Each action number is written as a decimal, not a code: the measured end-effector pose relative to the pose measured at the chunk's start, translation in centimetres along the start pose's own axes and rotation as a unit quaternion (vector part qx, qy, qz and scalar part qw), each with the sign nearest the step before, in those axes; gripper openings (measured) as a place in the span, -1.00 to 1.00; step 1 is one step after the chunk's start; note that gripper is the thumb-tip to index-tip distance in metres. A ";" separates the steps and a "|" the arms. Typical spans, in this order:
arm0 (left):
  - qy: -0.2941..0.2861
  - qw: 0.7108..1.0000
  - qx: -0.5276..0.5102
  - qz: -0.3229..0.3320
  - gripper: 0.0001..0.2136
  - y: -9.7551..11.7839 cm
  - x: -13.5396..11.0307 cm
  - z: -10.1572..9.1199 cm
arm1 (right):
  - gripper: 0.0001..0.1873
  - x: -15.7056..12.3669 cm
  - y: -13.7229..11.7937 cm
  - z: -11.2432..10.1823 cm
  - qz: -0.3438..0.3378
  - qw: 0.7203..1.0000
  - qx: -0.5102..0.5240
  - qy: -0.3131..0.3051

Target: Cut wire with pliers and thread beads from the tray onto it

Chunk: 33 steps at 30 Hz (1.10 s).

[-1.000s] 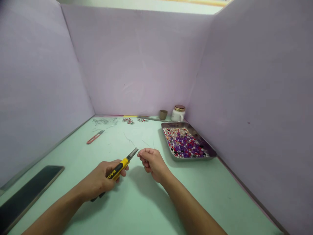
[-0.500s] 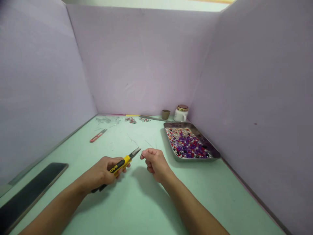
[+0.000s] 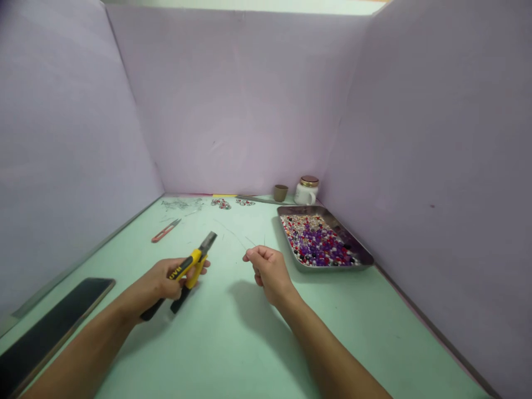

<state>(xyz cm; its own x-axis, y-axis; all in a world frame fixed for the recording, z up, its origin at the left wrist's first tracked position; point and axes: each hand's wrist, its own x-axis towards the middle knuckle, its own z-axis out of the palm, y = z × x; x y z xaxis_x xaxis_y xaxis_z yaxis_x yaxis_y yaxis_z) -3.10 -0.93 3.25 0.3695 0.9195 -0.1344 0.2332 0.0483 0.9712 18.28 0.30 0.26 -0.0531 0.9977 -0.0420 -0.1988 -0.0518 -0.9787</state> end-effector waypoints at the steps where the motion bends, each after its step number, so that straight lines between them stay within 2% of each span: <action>1: -0.016 1.000 0.008 -0.005 -0.81 0.0 -0.1 0.5 | -0.79 0.0 0.0 -0.1 -0.006 1.000 -0.011 0.001; 5: -0.056 0.998 0.040 -0.012 -0.79 -0.2 -0.1 1.7 | -0.78 -0.1 0.1 0.1 -0.008 0.999 -0.030 -0.014; 9: -0.072 0.996 0.061 -0.001 -0.79 -0.4 -0.2 2.0 | -0.78 -0.1 0.3 0.4 0.049 0.998 0.021 -0.044; 18: -0.086 0.992 0.090 0.022 -0.74 -0.4 -0.1 2.6 | -0.76 -0.2 -0.1 0.3 0.146 0.970 0.150 -0.122; 22: -0.085 0.992 0.094 0.016 -0.70 -0.5 -0.1 2.9 | -0.78 -0.2 -0.1 0.4 0.162 0.961 0.178 -0.133; 26: -0.081 0.993 0.085 0.013 -0.75 -0.4 0.0 2.7 | -0.77 -0.2 0.0 0.3 0.159 0.957 0.199 -0.138; 28: -0.054 0.996 0.064 0.002 -0.73 -0.3 0.1 2.1 | -0.74 -0.3 0.0 0.1 0.161 0.955 0.211 -0.134; 31: 0.031 0.999 0.040 -0.012 -0.66 -0.3 0.5 0.8 | -0.73 -0.3 -0.1 0.0 0.169 0.954 0.216 -0.123; 33: 0.056 0.998 0.040 -0.002 -0.68 -0.3 0.6 0.1 | -0.73 -0.3 -0.1 0.0 0.170 0.954 0.214 -0.124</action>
<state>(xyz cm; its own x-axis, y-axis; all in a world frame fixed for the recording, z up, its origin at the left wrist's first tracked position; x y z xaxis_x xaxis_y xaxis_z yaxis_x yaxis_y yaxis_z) -2.85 -0.47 2.83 0.2673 0.9572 -0.1113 0.3076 0.0247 0.9512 18.30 -0.04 0.37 -0.4061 0.8812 -0.2418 -0.5075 -0.4376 -0.7423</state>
